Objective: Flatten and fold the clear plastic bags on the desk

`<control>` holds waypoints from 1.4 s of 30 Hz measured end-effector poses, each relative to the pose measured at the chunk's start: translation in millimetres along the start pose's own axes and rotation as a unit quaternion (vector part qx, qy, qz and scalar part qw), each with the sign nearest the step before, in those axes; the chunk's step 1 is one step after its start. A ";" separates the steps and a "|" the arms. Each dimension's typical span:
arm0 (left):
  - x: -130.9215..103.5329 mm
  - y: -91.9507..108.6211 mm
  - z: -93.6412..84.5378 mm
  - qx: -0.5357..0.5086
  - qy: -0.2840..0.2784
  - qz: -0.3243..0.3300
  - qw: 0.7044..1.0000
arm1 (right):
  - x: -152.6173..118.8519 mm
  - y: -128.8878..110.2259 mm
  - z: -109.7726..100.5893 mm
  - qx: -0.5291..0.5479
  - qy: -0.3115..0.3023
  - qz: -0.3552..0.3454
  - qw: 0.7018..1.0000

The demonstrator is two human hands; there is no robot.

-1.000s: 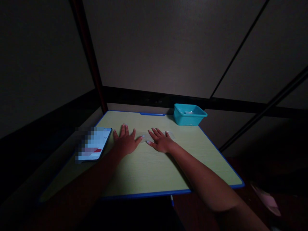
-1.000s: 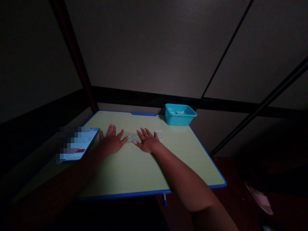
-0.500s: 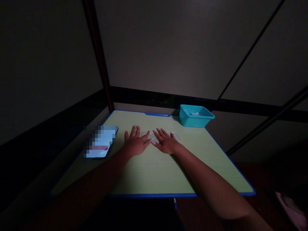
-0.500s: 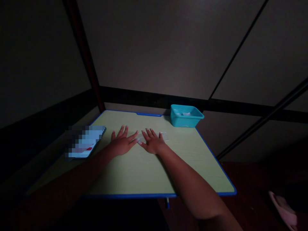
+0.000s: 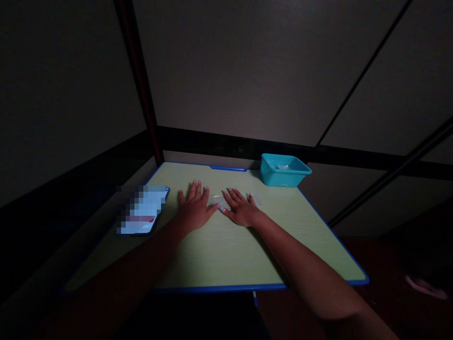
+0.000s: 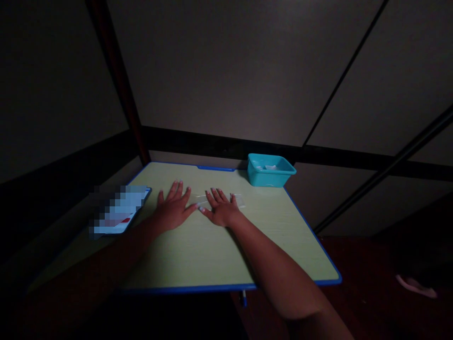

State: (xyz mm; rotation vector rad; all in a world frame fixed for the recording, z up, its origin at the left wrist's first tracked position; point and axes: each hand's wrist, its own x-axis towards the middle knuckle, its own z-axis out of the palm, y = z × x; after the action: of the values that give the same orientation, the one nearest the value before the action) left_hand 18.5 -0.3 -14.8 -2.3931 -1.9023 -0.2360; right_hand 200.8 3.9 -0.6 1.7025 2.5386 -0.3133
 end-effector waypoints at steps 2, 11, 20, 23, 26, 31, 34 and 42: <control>-1.8 6.5 -3.0 -0.024 0.007 0.078 0.997 | -0.2 -0.6 -0.7 -0.008 0.008 0.002 1.000; -1.6 9.0 6.6 -0.046 -0.044 0.138 0.988 | -1.4 -3.0 1.4 -0.013 0.025 -0.007 1.000; 1.1 2.9 9.2 -0.048 -0.064 0.118 0.990 | -3.5 12.4 -4.9 0.028 -0.025 0.051 0.998; 1.5 2.3 9.9 -0.052 -0.065 0.108 0.991 | -4.1 27.4 -5.9 0.037 -0.027 0.101 0.994; 1.0 1.7 9.9 -0.056 -0.066 0.102 0.991 | -4.5 38.9 -6.7 0.039 -0.029 0.137 0.989; -2.2 -0.5 4.5 -0.047 -0.055 0.052 0.996 | -3.1 39.7 -8.4 0.023 -0.025 0.158 0.987; -4.1 2.1 -1.1 -0.051 -0.020 0.067 0.996 | -0.1 34.5 -8.7 0.012 0.034 0.165 0.986; -3.8 13.0 4.6 -0.088 -0.058 0.200 0.974 | 13.1 22.0 2.9 -0.012 0.069 0.090 0.993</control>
State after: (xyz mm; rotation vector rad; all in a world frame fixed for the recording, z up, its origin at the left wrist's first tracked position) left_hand 30.6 -6.3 -19.5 -2.8986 -1.4399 -0.2480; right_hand 215.9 23.2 -8.5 1.9906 2.4425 -0.1577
